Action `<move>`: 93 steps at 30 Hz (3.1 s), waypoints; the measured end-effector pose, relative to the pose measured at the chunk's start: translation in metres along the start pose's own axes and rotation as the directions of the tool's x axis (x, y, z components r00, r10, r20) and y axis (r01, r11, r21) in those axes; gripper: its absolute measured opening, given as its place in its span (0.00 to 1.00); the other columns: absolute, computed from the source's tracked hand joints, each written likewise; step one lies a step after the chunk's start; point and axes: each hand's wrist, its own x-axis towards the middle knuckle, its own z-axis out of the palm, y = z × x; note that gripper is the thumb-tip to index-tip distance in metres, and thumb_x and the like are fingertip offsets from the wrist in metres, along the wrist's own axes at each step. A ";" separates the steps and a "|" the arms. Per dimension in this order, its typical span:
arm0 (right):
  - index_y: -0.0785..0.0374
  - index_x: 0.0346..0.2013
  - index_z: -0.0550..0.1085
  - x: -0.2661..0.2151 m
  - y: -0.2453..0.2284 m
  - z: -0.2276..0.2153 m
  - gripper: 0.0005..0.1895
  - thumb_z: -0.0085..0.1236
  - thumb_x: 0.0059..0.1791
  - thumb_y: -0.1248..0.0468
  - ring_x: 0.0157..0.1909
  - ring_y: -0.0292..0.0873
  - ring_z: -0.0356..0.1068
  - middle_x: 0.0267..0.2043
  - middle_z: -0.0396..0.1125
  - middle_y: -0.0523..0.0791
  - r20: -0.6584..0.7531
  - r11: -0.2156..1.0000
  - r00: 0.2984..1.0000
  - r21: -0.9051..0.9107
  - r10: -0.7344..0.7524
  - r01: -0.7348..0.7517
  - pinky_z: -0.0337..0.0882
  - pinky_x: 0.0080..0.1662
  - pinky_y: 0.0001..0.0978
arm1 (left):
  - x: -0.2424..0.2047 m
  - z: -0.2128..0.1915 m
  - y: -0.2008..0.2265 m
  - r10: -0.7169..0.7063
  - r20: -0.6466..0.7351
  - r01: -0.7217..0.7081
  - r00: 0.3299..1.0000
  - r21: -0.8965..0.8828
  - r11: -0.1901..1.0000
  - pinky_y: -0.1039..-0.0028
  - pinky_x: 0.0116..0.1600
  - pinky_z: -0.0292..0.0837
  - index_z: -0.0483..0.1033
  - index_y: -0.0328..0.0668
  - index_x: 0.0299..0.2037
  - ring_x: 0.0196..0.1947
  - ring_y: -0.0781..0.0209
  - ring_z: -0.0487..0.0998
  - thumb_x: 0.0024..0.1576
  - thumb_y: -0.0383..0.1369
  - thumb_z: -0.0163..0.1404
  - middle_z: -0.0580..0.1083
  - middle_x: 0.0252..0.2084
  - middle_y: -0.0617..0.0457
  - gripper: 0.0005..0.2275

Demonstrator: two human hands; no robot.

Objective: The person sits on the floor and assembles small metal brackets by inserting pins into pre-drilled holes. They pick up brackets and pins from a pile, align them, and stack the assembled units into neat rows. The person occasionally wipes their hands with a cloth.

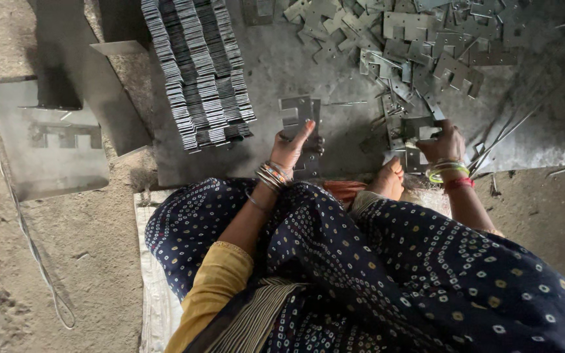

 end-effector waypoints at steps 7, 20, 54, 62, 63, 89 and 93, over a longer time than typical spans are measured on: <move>0.60 0.49 0.74 -0.020 -0.024 0.007 0.28 0.71 0.37 0.60 0.43 0.58 0.75 0.42 0.75 0.52 0.060 0.997 0.997 0.071 -0.046 0.042 0.74 0.44 0.48 | -0.005 -0.006 -0.002 0.013 0.128 0.006 0.992 -0.151 0.988 0.70 0.43 0.80 0.81 0.35 0.44 0.37 0.62 0.83 0.51 0.30 0.64 0.82 0.40 0.52 0.13; 0.59 0.55 0.74 -0.011 -0.175 -0.045 0.20 0.60 0.48 0.62 0.47 0.55 0.75 0.49 0.74 0.51 -0.050 0.903 0.902 -0.024 -0.429 0.429 0.76 0.42 0.47 | 0.013 -0.033 -0.060 0.281 0.040 -0.260 0.959 0.525 0.810 0.68 0.48 0.80 0.79 0.32 0.45 0.39 0.57 0.84 0.45 0.33 0.67 0.83 0.42 0.46 0.19; 0.67 0.47 0.75 -0.017 -0.228 -0.064 0.14 0.56 0.48 0.68 0.45 0.52 0.75 0.47 0.71 0.53 -0.080 0.668 0.663 -0.083 -0.744 0.739 0.76 0.35 0.39 | 0.060 -0.048 -0.012 0.183 -0.261 0.151 0.948 0.872 0.465 0.56 0.46 0.76 0.80 0.28 0.37 0.40 0.36 0.81 0.49 0.47 0.63 0.78 0.36 0.31 0.23; 0.64 0.41 0.73 -0.035 -0.229 -0.066 0.06 0.57 0.51 0.65 0.43 0.50 0.72 0.41 0.69 0.49 -0.031 0.637 0.636 -0.032 -0.771 0.770 0.75 0.35 0.40 | 0.060 -0.038 -0.012 0.116 -0.214 0.099 0.970 0.782 0.616 0.57 0.44 0.77 0.82 0.34 0.36 0.39 0.41 0.84 0.47 0.48 0.62 0.81 0.35 0.38 0.21; 0.63 0.41 0.72 -0.032 -0.229 -0.061 0.06 0.57 0.51 0.66 0.44 0.49 0.72 0.42 0.69 0.48 -0.079 0.662 0.659 -0.022 -0.748 0.749 0.75 0.36 0.41 | 0.062 -0.038 -0.009 0.122 -0.249 0.118 0.961 0.764 0.635 0.57 0.44 0.78 0.82 0.34 0.36 0.39 0.42 0.85 0.46 0.48 0.61 0.81 0.35 0.38 0.21; 0.68 0.47 0.70 -0.052 -0.241 -0.053 0.09 0.49 0.53 0.67 0.22 0.48 0.70 0.45 0.70 0.55 -0.142 0.713 0.716 0.080 -0.684 0.697 0.68 0.21 0.38 | 0.055 -0.005 -0.023 0.285 -0.169 -0.022 0.943 0.827 0.562 0.56 0.47 0.78 0.81 0.35 0.32 0.39 0.37 0.82 0.49 0.44 0.60 0.79 0.32 0.36 0.17; 0.62 0.50 0.69 -0.050 -0.238 -0.034 0.11 0.49 0.54 0.63 0.26 0.56 0.73 0.44 0.71 0.53 0.138 0.810 0.805 -0.023 -0.577 0.585 0.71 0.24 0.47 | 0.058 -0.007 -0.030 0.454 -0.142 -0.080 0.880 0.896 0.436 0.52 0.44 0.75 0.81 0.34 0.33 0.39 0.34 0.80 0.46 0.46 0.63 0.79 0.34 0.36 0.19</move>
